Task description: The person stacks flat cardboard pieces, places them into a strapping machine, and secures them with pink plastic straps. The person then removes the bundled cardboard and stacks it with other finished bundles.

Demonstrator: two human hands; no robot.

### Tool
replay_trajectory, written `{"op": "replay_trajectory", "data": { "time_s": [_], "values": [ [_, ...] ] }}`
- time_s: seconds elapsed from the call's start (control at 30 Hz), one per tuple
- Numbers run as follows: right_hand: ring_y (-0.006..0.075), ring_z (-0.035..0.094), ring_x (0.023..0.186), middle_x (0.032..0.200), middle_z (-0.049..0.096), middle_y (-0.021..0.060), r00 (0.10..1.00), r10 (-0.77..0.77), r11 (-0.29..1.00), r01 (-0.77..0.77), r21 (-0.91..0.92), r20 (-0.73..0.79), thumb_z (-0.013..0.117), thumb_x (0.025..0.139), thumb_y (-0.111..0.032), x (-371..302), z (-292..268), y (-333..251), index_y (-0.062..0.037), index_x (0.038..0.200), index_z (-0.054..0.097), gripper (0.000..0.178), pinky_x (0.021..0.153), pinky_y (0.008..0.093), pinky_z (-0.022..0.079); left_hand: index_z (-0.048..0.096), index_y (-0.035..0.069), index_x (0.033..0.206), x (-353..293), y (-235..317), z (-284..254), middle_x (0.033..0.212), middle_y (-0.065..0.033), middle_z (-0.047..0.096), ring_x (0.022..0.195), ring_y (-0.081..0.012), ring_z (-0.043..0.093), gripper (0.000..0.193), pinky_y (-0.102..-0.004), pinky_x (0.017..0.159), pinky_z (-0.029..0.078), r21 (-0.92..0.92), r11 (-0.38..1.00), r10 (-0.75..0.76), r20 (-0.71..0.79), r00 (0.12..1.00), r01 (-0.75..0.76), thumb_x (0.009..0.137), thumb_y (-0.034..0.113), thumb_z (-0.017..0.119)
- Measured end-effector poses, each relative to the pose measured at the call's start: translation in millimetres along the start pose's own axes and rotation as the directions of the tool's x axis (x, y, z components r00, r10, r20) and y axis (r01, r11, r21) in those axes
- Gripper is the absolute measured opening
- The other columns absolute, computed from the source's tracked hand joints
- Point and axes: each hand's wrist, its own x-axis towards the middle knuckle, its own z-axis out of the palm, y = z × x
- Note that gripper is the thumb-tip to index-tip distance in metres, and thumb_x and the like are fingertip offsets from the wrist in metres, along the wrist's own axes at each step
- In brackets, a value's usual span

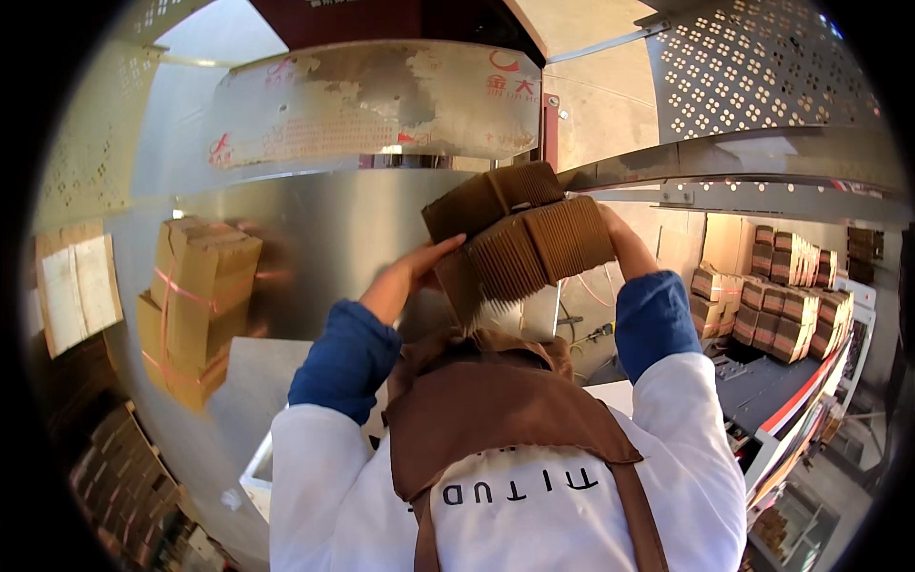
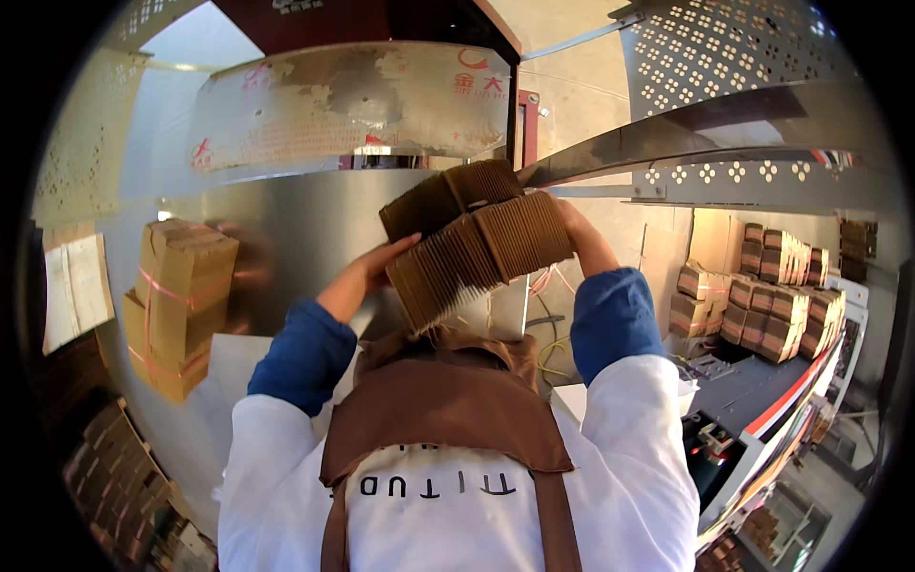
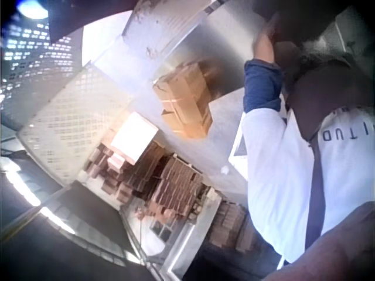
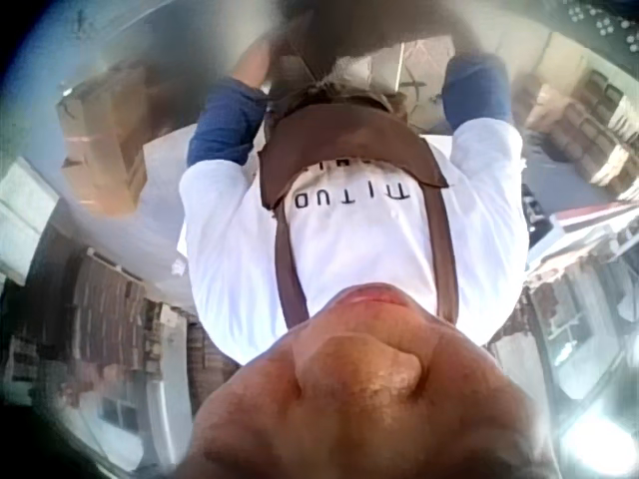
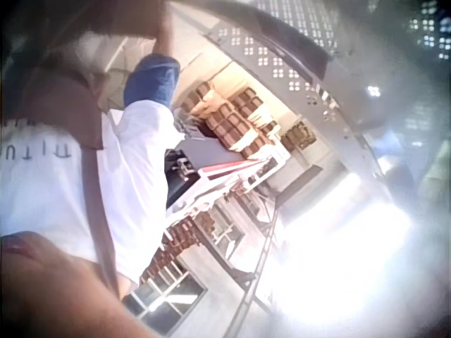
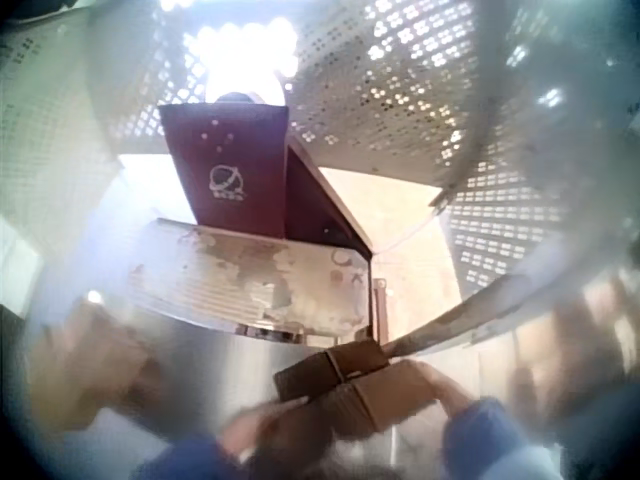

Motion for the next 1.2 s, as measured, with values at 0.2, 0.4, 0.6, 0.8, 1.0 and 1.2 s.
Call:
{"op": "replay_trajectory", "data": {
  "time_s": [0.2, 0.4, 0.6, 0.8, 1.0, 1.2],
  "values": [
    [0.0296, 0.063, 0.086, 0.097, 0.065, 0.0177, 0.642, -0.583, 0.774, 0.252, -0.580, -0.499, 0.045, 0.096, -0.025, -106.5, 39.9, -78.9, 0.0013, 0.111, 0.058, 0.033, 0.079, 0.0357, 0.050, 0.053, 0.012, 0.127, 1.9, 15.2, 12.4, 0.112, -0.0079, 0.065, 0.090, -0.0240, 0.068, 0.068, -0.0419, 0.073, 0.055, 0.057, 0.998, 0.005, 0.008, 1.000, -0.006, 0.079, 0.059, 0.063],
    [0.0347, 0.038, 0.127, 0.138, 0.044, 0.0161, 0.358, -0.924, 0.072, 0.504, -0.860, 0.133, 0.031, 0.091, -0.062, -99.7, 116.7, -136.9, -0.0075, 0.132, 0.049, 0.070, 0.101, 0.0512, 0.029, 0.049, 0.013, 0.131, 20.2, 4.0, 2.1, 0.115, -0.0075, 0.064, 0.094, -0.0252, 0.067, 0.069, -0.0438, 0.073, 0.055, 0.016, 0.999, 0.027, 0.059, 0.998, -0.028, 0.080, 0.058, 0.063],
    [0.0326, 0.023, 0.138, 0.149, 0.030, 0.0112, 0.600, -0.724, -0.046, 0.450, -0.892, 0.340, 0.033, 0.086, -0.066, -65.3, 149.0, -115.3, -0.0195, 0.142, 0.037, 0.073, 0.107, 0.0587, 0.017, 0.048, 0.015, 0.132, 26.0, -0.6, -1.7, 0.117, -0.0087, 0.063, 0.095, -0.0273, 0.066, 0.069, -0.0455, 0.072, 0.055, 0.008, 0.999, 0.046, 0.035, 0.998, -0.046, 0.080, 0.056, 0.064],
    [0.0310, 0.028, 0.136, 0.144, 0.037, 0.0118, 0.572, -0.743, 0.029, 0.546, -0.837, 0.348, 0.038, 0.087, -0.064, -61.1, 130.0, -112.9, -0.0111, 0.137, 0.043, 0.073, 0.107, 0.0561, 0.019, 0.051, 0.017, 0.128, 22.4, -1.3, -0.3, 0.111, -0.0062, 0.066, 0.089, -0.0263, 0.067, 0.065, -0.0442, 0.073, 0.054, 0.042, 0.997, 0.060, 0.007, 0.998, -0.061, 0.080, 0.058, 0.063],
    [0.0185, 0.061, 0.069, 0.082, 0.066, 0.0097, 0.701, -0.486, 0.861, 0.280, -0.425, -0.521, 0.050, 0.093, -0.017, -96.3, 38.4, -90.0, 0.0014, 0.097, 0.061, 0.023, 0.069, 0.0316, 0.050, 0.047, 0.014, 0.132, 2.9, 14.5, 15.9, 0.115, -0.0036, 0.064, 0.097, -0.0196, 0.065, 0.061, -0.0371, 0.077, 0.053, 0.032, 0.999, -0.014, -0.060, 0.998, 0.016, 0.085, 0.050, 0.063],
    [0.0158, 0.060, 0.079, 0.094, 0.066, 0.0068, 0.996, -0.047, 0.954, 0.068, -0.292, 0.079, 0.048, 0.094, -0.029, 5.0, -29.6, -1.9, 0.0002, 0.106, 0.063, 0.035, 0.070, 0.0313, 0.048, 0.036, 0.019, 0.139, 17.8, 1.0, 0.0, 0.119, -0.0040, 0.062, 0.095, -0.0217, 0.065, 0.078, -0.0424, 0.070, 0.054, 0.027, 0.998, 0.063, 0.014, 0.998, -0.064, 0.078, 0.055, 0.067]
  ]
}}
